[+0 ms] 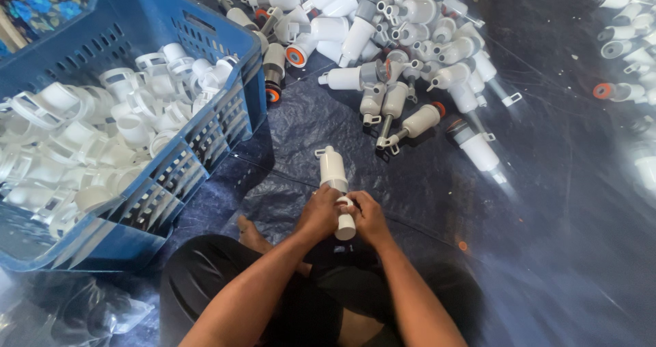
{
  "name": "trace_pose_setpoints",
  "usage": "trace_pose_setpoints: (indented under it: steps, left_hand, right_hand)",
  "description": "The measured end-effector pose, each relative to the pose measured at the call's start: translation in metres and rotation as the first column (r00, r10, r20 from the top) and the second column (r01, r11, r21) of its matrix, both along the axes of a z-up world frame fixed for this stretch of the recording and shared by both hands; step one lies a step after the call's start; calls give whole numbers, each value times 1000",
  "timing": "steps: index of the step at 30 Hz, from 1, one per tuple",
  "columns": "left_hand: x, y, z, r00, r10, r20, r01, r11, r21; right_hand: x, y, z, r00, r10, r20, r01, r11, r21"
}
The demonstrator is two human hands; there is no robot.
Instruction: The person sits on the floor and assembles white plastic components by hand. They pick up cylindrical bodies, attach black rings and white caps, and place the finished units aside. The process is repeated with multiple parts from a nearby blue crate.
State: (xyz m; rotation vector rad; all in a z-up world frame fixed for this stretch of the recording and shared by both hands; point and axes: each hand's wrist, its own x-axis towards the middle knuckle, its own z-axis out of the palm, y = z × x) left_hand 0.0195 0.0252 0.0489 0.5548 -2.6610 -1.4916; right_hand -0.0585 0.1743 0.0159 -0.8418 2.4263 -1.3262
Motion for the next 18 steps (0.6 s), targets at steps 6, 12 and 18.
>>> trace_pose_setpoints:
  steps: [6, 12, 18]
  left_hand:
    - [-7, -14, -13, 975, 159, -157, -142, 983, 114]
    - [-13, -17, -26, 971, 103, -217, -105, 994, 2]
    - [-11, -10, -15, 965, 44, -259, -67, 994, -81]
  right_hand:
    - [-9, 0, -25, 961, -87, 262, 174, 927, -333]
    - [-18, 3, -25, 946, 82, 314, 33, 938, -344]
    - [-10, 4, -19, 994, -39, 97, 58, 976, -208]
